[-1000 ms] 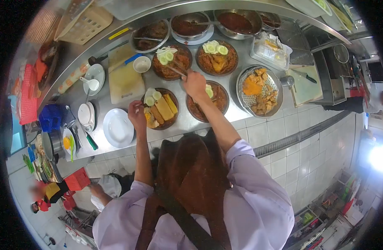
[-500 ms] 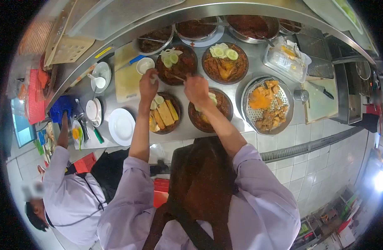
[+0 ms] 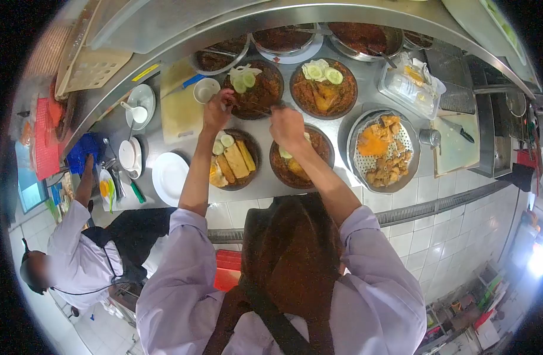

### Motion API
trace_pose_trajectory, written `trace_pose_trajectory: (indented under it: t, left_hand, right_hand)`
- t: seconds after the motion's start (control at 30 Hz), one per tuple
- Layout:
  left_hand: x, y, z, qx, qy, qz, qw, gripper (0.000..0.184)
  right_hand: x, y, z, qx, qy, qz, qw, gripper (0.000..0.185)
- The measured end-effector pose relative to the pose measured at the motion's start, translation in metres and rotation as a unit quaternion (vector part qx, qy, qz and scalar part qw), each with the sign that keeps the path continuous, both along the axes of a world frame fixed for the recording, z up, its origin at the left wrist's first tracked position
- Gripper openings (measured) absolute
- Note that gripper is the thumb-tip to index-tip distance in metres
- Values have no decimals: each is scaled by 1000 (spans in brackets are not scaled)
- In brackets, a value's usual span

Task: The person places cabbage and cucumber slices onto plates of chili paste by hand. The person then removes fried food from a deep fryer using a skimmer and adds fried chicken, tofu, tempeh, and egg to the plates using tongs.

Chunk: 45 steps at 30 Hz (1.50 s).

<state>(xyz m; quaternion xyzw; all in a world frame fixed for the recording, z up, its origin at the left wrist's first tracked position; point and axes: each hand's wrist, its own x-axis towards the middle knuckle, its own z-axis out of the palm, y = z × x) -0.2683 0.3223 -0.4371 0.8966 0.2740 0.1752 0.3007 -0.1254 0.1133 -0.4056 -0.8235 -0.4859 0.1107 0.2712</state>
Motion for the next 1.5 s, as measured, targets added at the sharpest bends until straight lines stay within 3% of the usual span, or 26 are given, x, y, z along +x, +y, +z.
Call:
trace_pose_trajectory:
  t: [0.13,0.27,0.33,0.37,0.4,0.43,0.5,0.6,0.7,0.73,0.8,0.97,1.07,1.2,1.3,1.43,1.5]
  left_hand:
    - [-12,-8,3,1,-84,21,996,40]
    - [-34,-27,9,-11,-113,120,986,40]
    - [-48,-47,19,-47,-135,162,976,37]
    - [-54,-60,27,-87,-153,173,969,35]
    - [-66,-58,-2,-75,-217,159,960,34]
    - [-71,-74,11,-49,-186,167,967,34]
    - [-72,-111,41,-100,-174,200,959,29]
    - [-74,-142,38,-139,-180,205,952,28]
    - [-61,-165,39,-171,-193,177,950,27]
    - [-50,-171,43,-161,-170,153,960,27]
    - [-28,-185,49,-148,-147,124,970,27]
    - [40,-211,74,-101,-174,-28,979,26]
    - [67,-227,93,-140,-174,-48,974,24]
    - [75,-239,92,-154,-186,-12,970,23]
    - [59,-242,89,-139,-169,38,975,22]
    - [17,-233,63,-129,-203,118,964,23]
    - [-6,-229,60,-202,-231,157,939,22]
  right_hand:
    - [-8,6,8,-17,14,5,1000,21]
    - [-2,-16,32,-26,33,-20,999,27]
    - [8,-48,45,78,25,-81,993,31]
    - [14,-73,58,70,30,-106,991,35]
    - [23,-97,77,71,27,-132,988,35]
    - [32,-121,95,39,46,-181,982,36]
    - [51,-188,115,-11,47,-266,963,36]
    - [74,-281,132,-38,-6,-339,940,34]
    - [83,-339,156,-183,42,-308,933,36]
    - [83,-345,155,-182,45,-312,931,36]
    - [86,-358,148,-262,2,-204,943,37]
    - [87,-360,89,-259,-82,-155,950,17]
    - [86,-357,96,-187,-72,-144,969,16]
    - [98,-367,113,-90,-36,-148,984,18]
    - [106,-336,133,-37,123,-205,970,25]
    - [86,-206,120,30,117,-100,988,26]
    - [78,-128,81,38,45,-62,996,27]
